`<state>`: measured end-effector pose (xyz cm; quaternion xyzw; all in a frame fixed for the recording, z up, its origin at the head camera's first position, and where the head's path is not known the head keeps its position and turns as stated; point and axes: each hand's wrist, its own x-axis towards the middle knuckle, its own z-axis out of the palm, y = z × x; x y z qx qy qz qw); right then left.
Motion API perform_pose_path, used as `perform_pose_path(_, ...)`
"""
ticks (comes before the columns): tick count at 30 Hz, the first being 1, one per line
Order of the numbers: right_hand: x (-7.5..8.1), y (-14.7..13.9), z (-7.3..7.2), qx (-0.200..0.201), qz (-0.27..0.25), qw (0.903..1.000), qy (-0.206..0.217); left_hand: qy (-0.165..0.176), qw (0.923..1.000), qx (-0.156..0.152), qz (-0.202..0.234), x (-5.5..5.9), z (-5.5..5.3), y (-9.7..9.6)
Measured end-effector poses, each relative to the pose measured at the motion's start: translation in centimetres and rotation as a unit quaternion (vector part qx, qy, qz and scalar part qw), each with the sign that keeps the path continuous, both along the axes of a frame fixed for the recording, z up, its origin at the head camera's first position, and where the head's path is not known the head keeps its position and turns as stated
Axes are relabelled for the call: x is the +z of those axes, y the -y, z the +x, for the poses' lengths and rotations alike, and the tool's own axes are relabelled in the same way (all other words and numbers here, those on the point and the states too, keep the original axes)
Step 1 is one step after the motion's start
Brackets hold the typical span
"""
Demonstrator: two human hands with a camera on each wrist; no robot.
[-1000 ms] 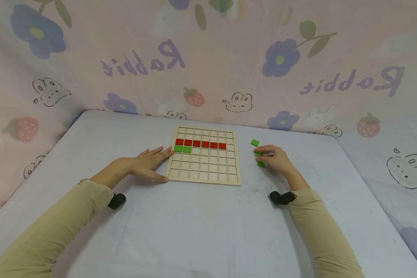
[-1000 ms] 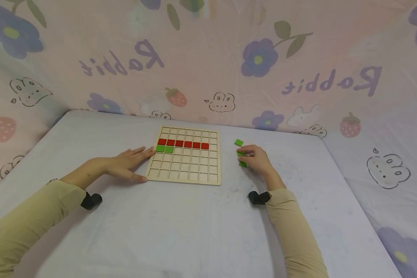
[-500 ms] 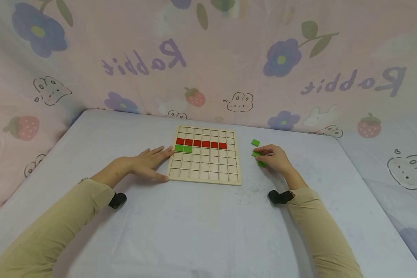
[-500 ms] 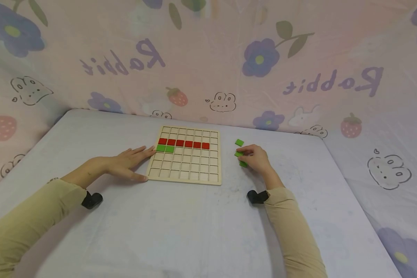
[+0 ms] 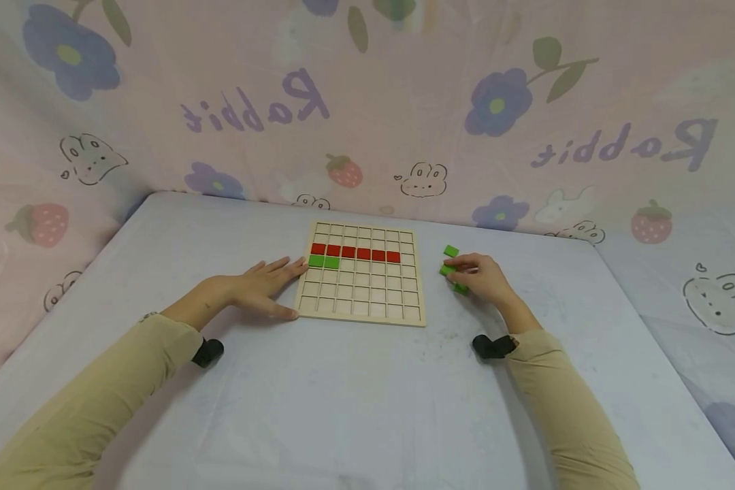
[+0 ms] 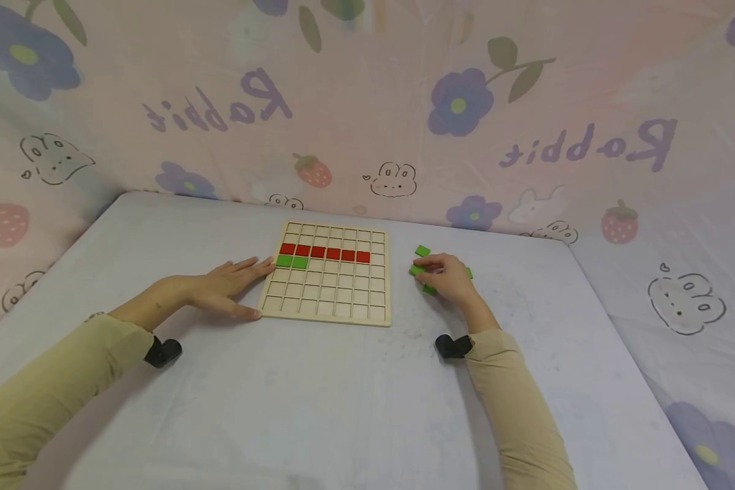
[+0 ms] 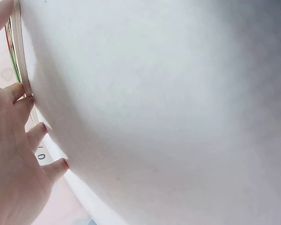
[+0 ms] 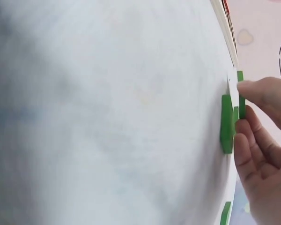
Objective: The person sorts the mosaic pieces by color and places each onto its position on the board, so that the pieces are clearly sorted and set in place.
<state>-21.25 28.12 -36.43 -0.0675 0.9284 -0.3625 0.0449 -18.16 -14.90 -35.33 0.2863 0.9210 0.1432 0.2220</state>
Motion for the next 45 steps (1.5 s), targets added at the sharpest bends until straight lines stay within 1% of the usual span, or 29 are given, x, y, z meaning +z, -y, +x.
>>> perform_pose_path(10, 0.3, 0.7, -0.6, 0.013, -0.019, 0.9995, -0.022, 0.001, 1.0, -0.002, 0.002, 0.1, -0.1, 0.0)
perform_pose_path(17, 0.6, 1.4, -0.6, 0.029, -0.023, 0.9985, -0.04, 0.003, 1.0, 0.0, -0.003, 0.1, -0.1, -0.1)
perform_pose_path(25, 0.9, 2.3, -0.8, 0.03, -0.027, 0.9985, -0.038, 0.0, 1.0, -0.002, -0.006, 0.0, 0.0, -0.1)
perform_pose_path(33, 0.8, 3.6, -1.0, 0.042, -0.039, 0.9969, -0.054, -0.005, 1.0, -0.005, -0.001, -0.1, -0.1, 0.0)
perform_pose_path(39, 0.9, 4.6, -1.1, 0.045, -0.044, 0.9969, -0.047, -0.012, 0.9999, -0.007, -0.005, -0.3, -0.2, 0.0)
perform_pose_path(45, 0.9, 5.6, -1.4, 0.052, -0.059, 0.9959, -0.045, -0.009, 0.9999, -0.01, 0.002, -0.2, -0.1, 0.0)
